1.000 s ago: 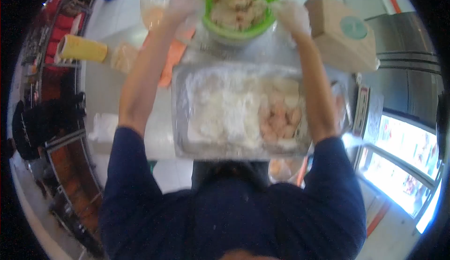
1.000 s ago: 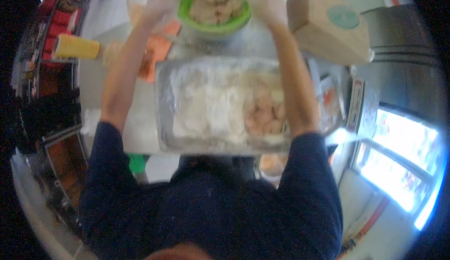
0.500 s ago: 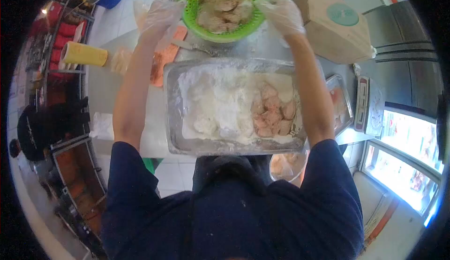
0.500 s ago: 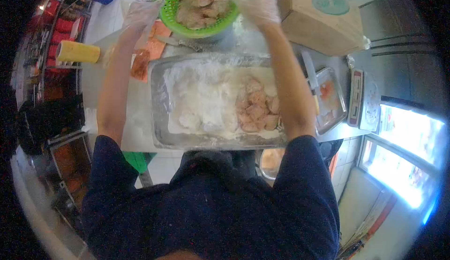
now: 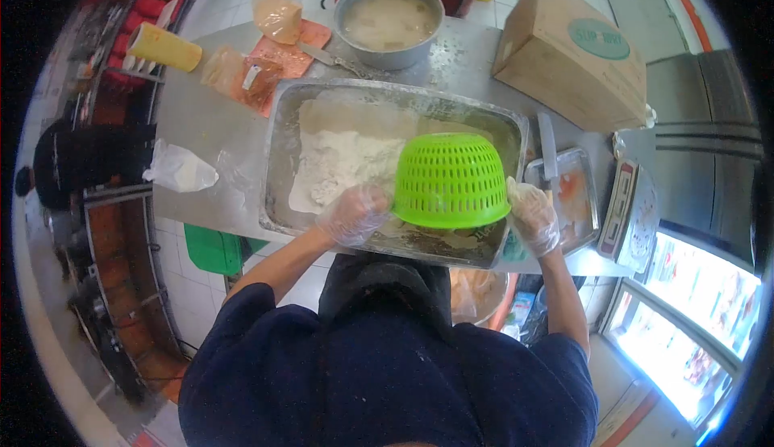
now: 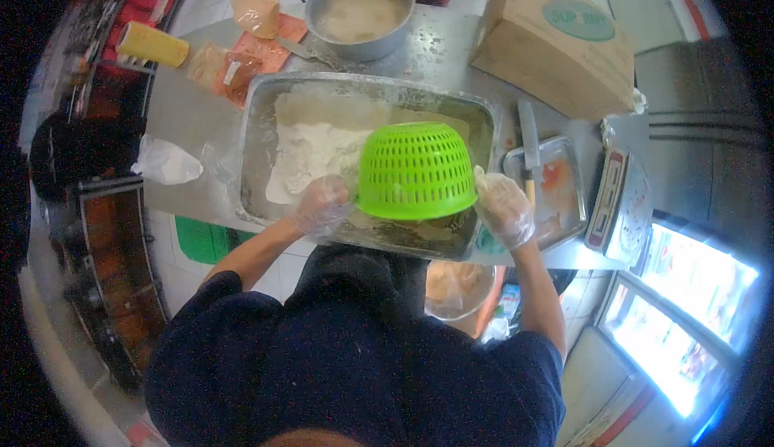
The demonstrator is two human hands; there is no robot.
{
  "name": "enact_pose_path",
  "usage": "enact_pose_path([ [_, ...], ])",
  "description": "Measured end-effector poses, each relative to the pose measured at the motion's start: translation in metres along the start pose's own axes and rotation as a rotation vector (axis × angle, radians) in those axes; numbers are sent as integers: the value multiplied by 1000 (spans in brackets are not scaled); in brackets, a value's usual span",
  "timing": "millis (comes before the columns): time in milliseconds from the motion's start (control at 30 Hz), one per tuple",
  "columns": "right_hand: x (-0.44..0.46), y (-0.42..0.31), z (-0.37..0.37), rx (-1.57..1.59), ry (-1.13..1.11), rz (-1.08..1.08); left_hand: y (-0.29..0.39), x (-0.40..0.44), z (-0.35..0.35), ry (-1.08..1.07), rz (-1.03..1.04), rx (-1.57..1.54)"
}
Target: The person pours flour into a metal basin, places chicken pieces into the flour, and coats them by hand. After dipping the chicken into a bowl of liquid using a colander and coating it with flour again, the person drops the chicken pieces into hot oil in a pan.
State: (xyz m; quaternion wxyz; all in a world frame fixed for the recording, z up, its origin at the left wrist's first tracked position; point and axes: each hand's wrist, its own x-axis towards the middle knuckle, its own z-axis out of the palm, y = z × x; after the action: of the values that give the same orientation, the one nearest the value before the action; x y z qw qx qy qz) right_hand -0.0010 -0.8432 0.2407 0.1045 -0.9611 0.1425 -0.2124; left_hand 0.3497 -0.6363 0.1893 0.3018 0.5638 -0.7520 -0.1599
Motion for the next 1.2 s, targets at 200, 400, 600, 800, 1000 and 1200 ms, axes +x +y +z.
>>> enact_pose_path([
  [200, 34, 21, -14, -21, 48, -88, 8, 12, -12, 100, 80, 221],
  [400, 213, 36, -12, 409, -106, 570, -25, 48, -54, 686, -424, -98],
  [600, 364, 100, 68, -69, -133, 644, -67, -54, -43, -361, -915, -5],
  [800, 328, -52, 92, -253, 275, 561, -88, -77, -14, -598, -792, -76],
  [1000, 148, -169, 275, -166, -1096, 175, -96, -80, -18, -584, -773, -100],
  [1200, 177, -196, 229, 264, -871, 1104, -102, -78, -44, -204, -758, -195],
])
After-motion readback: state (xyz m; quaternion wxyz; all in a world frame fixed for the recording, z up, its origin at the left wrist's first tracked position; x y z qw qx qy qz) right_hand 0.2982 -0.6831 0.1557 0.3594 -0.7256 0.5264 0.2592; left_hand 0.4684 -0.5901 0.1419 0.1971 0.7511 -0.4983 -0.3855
